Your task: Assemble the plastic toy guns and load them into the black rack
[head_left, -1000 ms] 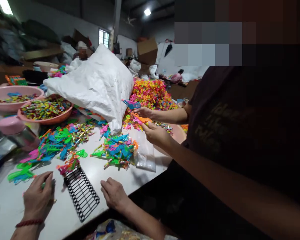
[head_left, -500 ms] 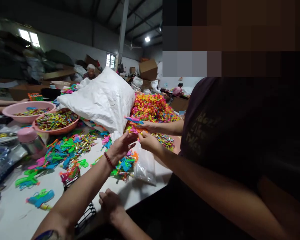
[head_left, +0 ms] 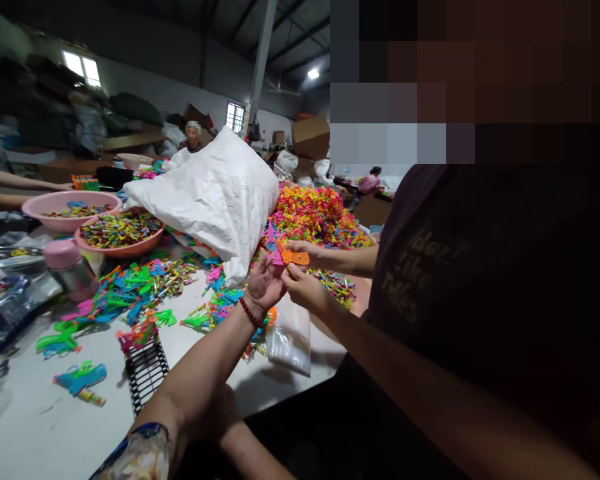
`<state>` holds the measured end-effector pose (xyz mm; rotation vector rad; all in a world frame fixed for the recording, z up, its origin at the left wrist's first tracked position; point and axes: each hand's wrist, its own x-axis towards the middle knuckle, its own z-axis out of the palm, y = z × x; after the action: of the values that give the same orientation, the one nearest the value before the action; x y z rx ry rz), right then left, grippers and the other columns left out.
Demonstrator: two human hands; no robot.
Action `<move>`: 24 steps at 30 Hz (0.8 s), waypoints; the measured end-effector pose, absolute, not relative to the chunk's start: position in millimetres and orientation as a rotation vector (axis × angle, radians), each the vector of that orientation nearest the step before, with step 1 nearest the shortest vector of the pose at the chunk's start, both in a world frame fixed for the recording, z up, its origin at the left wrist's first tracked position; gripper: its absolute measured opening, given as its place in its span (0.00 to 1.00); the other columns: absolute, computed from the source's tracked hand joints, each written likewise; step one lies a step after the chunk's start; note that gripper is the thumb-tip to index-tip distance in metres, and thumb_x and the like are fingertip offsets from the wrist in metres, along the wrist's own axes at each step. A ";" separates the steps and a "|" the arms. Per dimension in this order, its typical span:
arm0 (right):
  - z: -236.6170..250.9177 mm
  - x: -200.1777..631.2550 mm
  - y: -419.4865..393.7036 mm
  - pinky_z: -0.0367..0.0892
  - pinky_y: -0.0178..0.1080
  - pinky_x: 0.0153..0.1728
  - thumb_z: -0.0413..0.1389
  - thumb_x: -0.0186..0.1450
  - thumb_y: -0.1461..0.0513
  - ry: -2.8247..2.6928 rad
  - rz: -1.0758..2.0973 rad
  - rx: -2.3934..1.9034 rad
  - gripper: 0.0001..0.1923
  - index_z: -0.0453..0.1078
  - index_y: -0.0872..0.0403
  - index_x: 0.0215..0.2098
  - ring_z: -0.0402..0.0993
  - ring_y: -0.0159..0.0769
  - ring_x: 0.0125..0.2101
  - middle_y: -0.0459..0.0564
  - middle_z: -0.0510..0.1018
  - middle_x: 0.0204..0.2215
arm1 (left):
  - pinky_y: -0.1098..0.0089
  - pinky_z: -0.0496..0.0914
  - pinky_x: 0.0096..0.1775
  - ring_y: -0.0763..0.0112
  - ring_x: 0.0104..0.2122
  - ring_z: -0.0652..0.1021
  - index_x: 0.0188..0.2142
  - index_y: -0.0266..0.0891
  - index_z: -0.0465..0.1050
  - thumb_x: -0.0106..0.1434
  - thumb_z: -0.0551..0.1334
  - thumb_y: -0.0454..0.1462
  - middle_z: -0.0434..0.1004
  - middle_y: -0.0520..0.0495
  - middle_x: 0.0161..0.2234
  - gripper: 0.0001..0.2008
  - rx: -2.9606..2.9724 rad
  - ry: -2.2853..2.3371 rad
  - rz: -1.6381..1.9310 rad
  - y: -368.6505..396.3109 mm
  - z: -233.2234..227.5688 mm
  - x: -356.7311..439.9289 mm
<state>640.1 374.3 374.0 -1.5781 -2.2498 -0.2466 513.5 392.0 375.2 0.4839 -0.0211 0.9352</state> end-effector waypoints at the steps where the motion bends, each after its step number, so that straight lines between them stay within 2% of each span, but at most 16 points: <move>1: 375.1 641.1 373.0 0.75 0.54 0.53 0.46 0.59 0.72 -2.341 -0.277 -1.481 0.18 0.75 0.47 0.31 0.74 0.36 0.49 0.49 0.78 0.31 | 0.52 0.61 0.64 0.54 0.59 0.74 0.55 0.36 0.74 0.70 0.51 0.53 0.80 0.38 0.50 0.28 0.496 -0.035 0.930 391.7 376.5 512.5; 5: 380.1 646.2 370.0 0.70 0.54 0.57 0.45 0.59 0.75 -2.646 -0.549 -0.999 0.22 0.77 0.52 0.36 0.75 0.39 0.50 0.52 0.80 0.35 | 0.51 0.57 0.66 0.55 0.62 0.70 0.59 0.35 0.71 0.72 0.45 0.52 0.77 0.38 0.56 0.31 0.526 -0.112 0.942 391.9 376.6 507.7; 10: 380.3 644.9 362.7 0.72 0.52 0.56 0.42 0.59 0.78 -2.687 -0.864 -0.807 0.26 0.79 0.57 0.38 0.75 0.42 0.51 0.57 0.81 0.38 | 0.50 0.54 0.67 0.54 0.63 0.70 0.61 0.35 0.70 0.72 0.46 0.49 0.75 0.38 0.57 0.29 0.522 -0.126 0.927 393.0 372.1 500.4; 12: 378.7 641.7 359.3 0.72 0.52 0.57 0.41 0.60 0.77 -2.695 -0.992 -0.772 0.27 0.79 0.57 0.41 0.74 0.42 0.52 0.57 0.81 0.39 | 0.49 0.54 0.67 0.52 0.63 0.69 0.61 0.34 0.69 0.71 0.47 0.51 0.75 0.37 0.57 0.31 0.507 -0.115 0.927 391.9 371.2 496.6; 16: 376.4 633.5 356.3 0.71 0.48 0.58 0.46 0.61 0.75 -2.661 -1.320 -0.748 0.23 0.79 0.59 0.43 0.74 0.43 0.53 0.57 0.82 0.40 | 0.50 0.54 0.67 0.49 0.63 0.68 0.61 0.32 0.69 0.69 0.49 0.57 0.74 0.34 0.58 0.35 0.518 -0.134 0.933 389.0 371.4 489.7; 19: 379.4 629.1 354.3 0.72 0.45 0.57 0.50 0.61 0.74 -2.627 -1.661 -0.680 0.17 0.79 0.62 0.39 0.75 0.43 0.50 0.59 0.82 0.39 | 0.51 0.55 0.67 0.52 0.63 0.69 0.61 0.33 0.68 0.71 0.50 0.52 0.75 0.35 0.57 0.31 0.549 -0.144 0.934 388.3 372.7 487.0; 22: 386.0 626.1 347.5 0.74 0.42 0.54 0.54 0.64 0.70 -2.603 -1.980 -0.660 0.12 0.78 0.57 0.41 0.73 0.38 0.51 0.55 0.80 0.41 | 0.52 0.58 0.66 0.53 0.61 0.72 0.61 0.33 0.69 0.72 0.51 0.49 0.77 0.36 0.55 0.27 0.528 -0.106 0.941 388.0 374.7 486.1; 24: 390.1 623.7 340.3 0.75 0.39 0.52 0.57 0.64 0.68 -2.508 -2.331 -0.632 0.11 0.77 0.53 0.44 0.73 0.34 0.50 0.51 0.79 0.42 | 0.52 0.61 0.64 0.52 0.59 0.74 0.60 0.33 0.69 0.71 0.53 0.48 0.78 0.37 0.53 0.27 0.507 -0.063 0.949 387.1 376.4 486.3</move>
<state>623.7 340.3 390.1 -0.6320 -2.5079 -2.3309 486.3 387.1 376.4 0.5069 -0.0628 0.9494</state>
